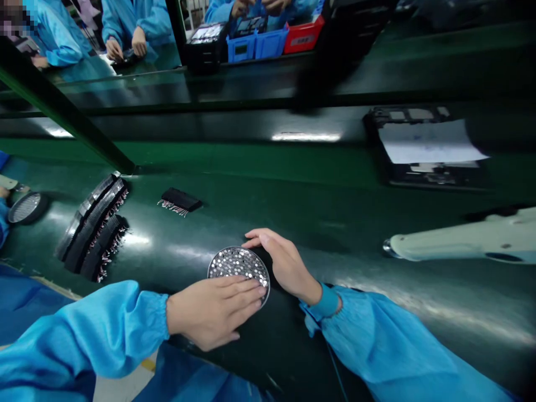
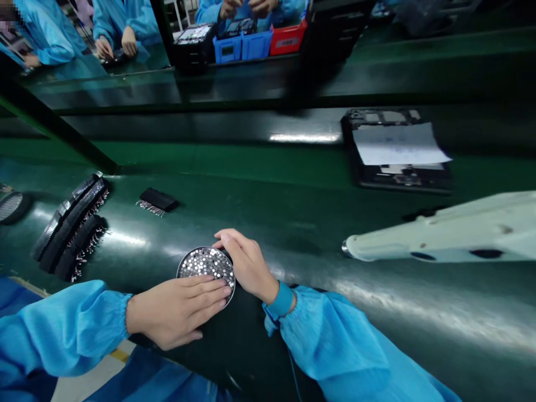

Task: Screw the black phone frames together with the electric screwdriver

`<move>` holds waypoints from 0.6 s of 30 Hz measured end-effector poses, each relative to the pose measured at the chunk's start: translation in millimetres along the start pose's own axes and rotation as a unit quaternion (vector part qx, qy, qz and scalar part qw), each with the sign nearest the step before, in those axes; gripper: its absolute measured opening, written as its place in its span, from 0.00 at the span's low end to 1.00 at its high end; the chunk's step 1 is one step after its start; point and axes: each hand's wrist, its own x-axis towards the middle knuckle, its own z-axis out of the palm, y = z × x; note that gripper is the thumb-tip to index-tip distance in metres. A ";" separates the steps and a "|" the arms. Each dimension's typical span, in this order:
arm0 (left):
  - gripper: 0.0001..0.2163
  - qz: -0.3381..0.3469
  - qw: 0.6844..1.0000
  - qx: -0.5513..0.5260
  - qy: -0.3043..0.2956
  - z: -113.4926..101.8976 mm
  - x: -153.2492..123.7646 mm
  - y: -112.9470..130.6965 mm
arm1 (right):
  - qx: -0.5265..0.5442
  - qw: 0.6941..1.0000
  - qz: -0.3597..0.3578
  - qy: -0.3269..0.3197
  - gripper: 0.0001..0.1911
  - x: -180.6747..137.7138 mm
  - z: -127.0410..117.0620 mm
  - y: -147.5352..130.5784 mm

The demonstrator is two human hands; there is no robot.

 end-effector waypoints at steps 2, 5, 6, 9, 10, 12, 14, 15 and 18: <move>0.32 -0.007 1.000 0.000 0.002 3.3 5.4 -5.8 | -0.002 1.000 -0.003 0.007 0.29 0.2 -0.3 -0.1; 0.38 -0.065 0.998 0.003 0.013 8.9 9.9 -12.2 | -0.002 1.000 -0.006 0.014 0.29 0.4 -0.5 0.6; 0.39 -0.091 0.996 0.007 0.017 10.3 8.8 -12.4 | -0.001 1.000 -0.007 0.013 0.29 0.4 -0.5 0.8; 0.40 -0.164 0.986 0.031 0.018 12.0 -1.2 -5.5 | -0.001 1.000 -0.006 0.012 0.29 0.3 -0.4 1.1; 0.39 -0.177 0.983 0.038 0.016 11.8 -5.1 -1.5 | -0.002 1.000 -0.003 0.012 0.29 0.5 -0.3 1.0; 0.35 -0.186 0.981 0.045 0.016 10.3 -9.8 6.7 | -0.003 1.000 0.004 0.012 0.29 1.8 0.2 -0.1; 0.31 -0.166 0.985 0.043 0.019 7.9 -7.7 13.2 | -0.005 1.000 0.003 0.012 0.30 3.4 1.4 -1.8; 0.30 -0.151 0.987 0.042 0.022 6.8 -3.8 15.6 | -0.006 1.000 0.000 0.013 0.31 3.6 2.3 -2.6; 0.30 -0.116 0.990 0.060 0.044 8.7 16.6 17.7 | -0.012 1.000 0.007 0.018 0.34 -0.5 3.3 1.3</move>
